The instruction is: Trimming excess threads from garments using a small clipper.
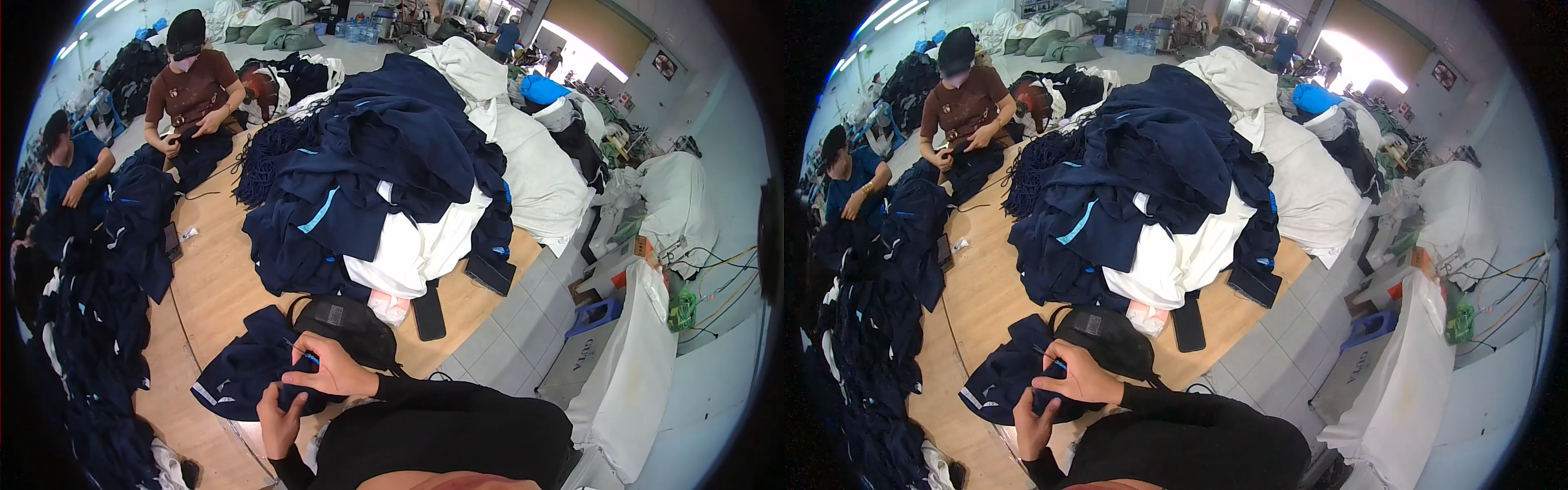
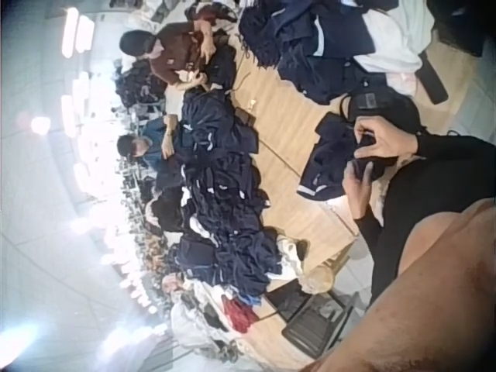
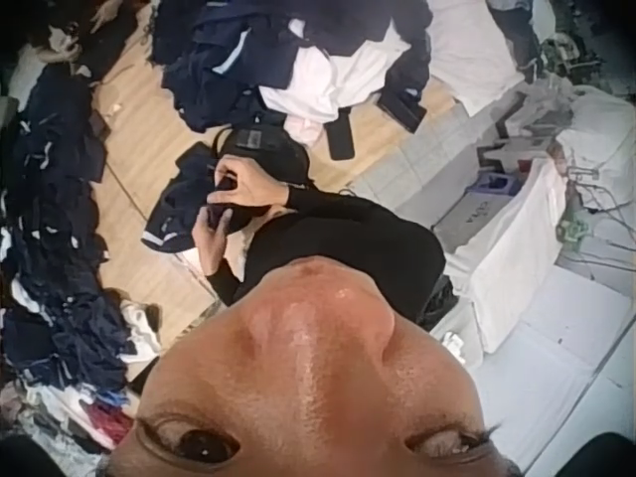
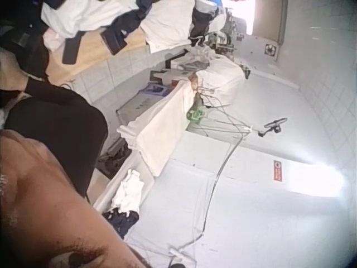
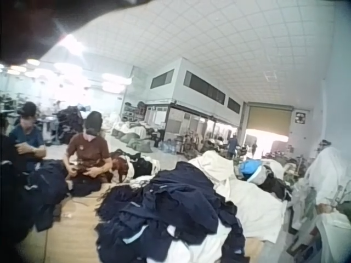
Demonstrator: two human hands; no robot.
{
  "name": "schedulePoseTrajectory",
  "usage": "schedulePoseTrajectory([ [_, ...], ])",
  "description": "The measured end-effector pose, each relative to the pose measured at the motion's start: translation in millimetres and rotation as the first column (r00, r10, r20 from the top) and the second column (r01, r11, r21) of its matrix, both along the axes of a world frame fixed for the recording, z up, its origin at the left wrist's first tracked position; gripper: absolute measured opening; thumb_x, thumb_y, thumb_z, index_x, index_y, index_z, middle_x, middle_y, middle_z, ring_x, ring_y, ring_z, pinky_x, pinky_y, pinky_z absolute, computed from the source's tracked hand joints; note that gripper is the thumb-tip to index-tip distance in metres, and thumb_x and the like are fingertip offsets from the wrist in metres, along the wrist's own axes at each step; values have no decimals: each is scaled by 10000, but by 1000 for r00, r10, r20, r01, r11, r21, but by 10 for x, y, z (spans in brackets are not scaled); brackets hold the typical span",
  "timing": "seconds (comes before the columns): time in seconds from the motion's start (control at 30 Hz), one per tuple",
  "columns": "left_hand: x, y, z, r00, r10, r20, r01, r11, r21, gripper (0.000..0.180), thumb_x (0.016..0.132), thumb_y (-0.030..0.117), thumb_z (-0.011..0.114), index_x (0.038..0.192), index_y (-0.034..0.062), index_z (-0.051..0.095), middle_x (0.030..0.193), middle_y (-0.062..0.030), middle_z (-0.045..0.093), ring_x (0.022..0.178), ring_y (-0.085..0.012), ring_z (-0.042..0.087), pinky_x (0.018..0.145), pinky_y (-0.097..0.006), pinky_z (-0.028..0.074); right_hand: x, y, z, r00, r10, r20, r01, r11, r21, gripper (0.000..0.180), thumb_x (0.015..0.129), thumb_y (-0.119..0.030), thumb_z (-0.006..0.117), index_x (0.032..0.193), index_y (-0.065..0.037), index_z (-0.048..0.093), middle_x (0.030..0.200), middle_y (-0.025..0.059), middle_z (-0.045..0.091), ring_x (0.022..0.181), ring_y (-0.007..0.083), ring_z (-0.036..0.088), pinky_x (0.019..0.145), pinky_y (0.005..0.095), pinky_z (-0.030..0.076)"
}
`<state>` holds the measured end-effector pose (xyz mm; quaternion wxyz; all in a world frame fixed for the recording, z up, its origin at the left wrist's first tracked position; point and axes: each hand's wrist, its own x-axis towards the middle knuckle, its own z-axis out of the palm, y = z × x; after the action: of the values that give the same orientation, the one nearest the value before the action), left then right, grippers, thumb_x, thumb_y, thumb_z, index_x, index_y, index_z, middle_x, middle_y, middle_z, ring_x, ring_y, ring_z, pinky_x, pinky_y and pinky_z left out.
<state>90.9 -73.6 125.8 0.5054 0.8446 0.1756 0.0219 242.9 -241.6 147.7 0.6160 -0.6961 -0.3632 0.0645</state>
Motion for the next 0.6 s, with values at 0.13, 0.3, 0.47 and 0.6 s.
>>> schedulePoseTrajectory([
  [0.13,14,-59,268,1000,-2,3,2,1000,-29,292,892,91,872,1038,-34,652,982,-163,761,874,-245,680,833,-378,552,69,-90,88,998,-48,-51,50,998,45,360,958,-295,898,1011,-14,680,926,37,637,810,106,568,732,275,465],
  [0.3,35,7,176,907,245,342,-189,964,-188,271,881,-34,709,936,21,449,927,-118,635,865,-185,540,812,-332,466,169,-208,105,980,-91,-174,91,996,-10,261,1041,-243,798,1000,1,715,838,14,651,774,77,540,700,270,455],
  [0.47,61,-18,114,856,370,362,-284,920,-268,337,837,-91,665,921,61,376,874,-52,491,832,-166,406,782,-286,384,234,-261,187,875,-58,-480,21,996,-82,204,1126,-164,664,1093,28,727,942,18,734,866,68,625,757,257,501],
  [0.6,98,-12,77,923,237,304,-177,961,-212,340,850,-82,700,917,67,401,875,-47,511,852,-156,446,811,-286,414,215,-252,98,944,67,-323,-57,998,40,239,1154,-166,607,1108,38,722,993,40,745,960,56,631,875,254,513],
])
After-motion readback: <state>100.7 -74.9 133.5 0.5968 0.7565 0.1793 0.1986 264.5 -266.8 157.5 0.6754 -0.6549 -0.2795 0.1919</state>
